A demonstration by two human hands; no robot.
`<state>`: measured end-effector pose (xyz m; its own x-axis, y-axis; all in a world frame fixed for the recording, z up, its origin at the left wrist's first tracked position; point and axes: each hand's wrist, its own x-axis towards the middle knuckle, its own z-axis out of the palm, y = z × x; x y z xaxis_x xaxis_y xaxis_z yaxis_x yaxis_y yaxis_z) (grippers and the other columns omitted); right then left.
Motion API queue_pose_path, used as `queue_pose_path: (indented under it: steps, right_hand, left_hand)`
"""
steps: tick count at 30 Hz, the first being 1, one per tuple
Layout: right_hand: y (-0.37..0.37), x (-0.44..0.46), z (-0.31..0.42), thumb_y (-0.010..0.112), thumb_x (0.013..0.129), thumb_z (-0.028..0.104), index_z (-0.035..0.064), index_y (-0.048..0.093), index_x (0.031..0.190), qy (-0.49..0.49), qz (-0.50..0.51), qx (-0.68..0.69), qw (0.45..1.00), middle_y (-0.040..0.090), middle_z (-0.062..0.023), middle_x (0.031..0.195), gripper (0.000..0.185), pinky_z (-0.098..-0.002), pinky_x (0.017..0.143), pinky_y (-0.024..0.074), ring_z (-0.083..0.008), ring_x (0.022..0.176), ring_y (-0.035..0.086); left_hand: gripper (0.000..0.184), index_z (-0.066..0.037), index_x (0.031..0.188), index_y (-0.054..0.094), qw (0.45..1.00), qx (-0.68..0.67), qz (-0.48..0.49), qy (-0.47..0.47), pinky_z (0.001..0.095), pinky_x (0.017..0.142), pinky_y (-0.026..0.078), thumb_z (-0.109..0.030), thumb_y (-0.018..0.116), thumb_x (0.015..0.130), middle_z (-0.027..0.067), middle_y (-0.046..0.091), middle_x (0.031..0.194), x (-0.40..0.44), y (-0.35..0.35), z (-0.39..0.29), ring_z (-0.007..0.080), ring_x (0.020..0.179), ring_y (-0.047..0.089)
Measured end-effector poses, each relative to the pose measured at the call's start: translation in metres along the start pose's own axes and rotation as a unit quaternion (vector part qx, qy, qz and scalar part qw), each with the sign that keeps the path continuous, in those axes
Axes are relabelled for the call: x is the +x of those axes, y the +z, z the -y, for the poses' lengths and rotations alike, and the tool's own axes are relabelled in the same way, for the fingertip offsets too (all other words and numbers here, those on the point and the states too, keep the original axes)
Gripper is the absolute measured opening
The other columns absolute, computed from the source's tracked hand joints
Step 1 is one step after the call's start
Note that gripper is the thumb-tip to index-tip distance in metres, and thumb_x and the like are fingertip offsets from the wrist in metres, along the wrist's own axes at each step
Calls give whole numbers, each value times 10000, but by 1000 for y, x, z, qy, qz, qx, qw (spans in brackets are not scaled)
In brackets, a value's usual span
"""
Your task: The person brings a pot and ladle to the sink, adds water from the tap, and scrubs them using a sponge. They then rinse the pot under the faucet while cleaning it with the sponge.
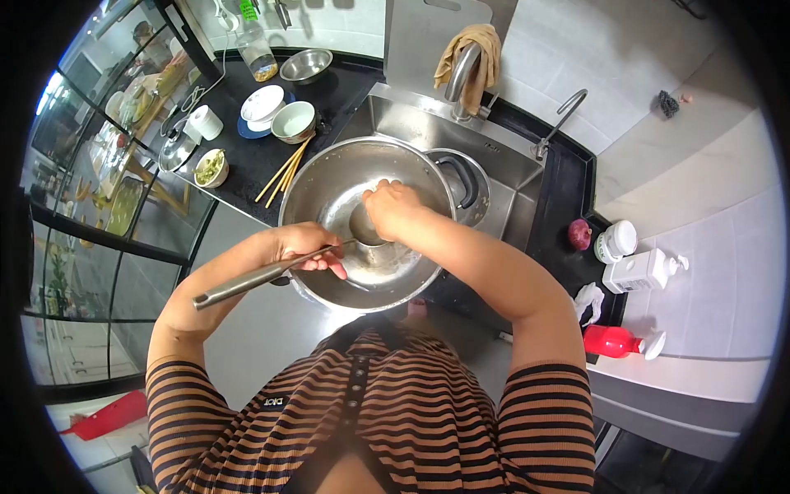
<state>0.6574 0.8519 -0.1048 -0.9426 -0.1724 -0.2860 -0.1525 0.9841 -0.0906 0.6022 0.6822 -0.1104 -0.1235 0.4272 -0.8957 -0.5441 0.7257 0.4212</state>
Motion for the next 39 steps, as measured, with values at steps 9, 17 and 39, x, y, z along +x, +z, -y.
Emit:
queue_pose_path:
  steps: [9,17,39]
  right_hand:
    - [33,22,-3,576,674,118,37,460,1117,64,67,66,994,487,-191,1073,465,-349,821,427,-311,983,512]
    - [69,40,12,589,628,101,-3,499,895,16,-25,195,980,569,-214,830,301,-382,688,454,-331,810,565]
    - [28,36,27,525,737,123,66,628,880,48,63,-11,997,607,-125,929,186,-328,735,468,-216,895,577]
  left_hand:
    - [221,49,992,447,998,-41,23,37,146,264,262,-120,376,867,203,579,776,18,-6,8,33,373,356]
    - [131,54,744,477,996,-45,-46,59,193,241,248,-19,375,785,121,572,616,58,0,14,50,335,337]
    - [112,8,797,463,993,-119,-17,20,153,232,227,-78,399,832,67,556,651,61,-4,7,16,345,337]
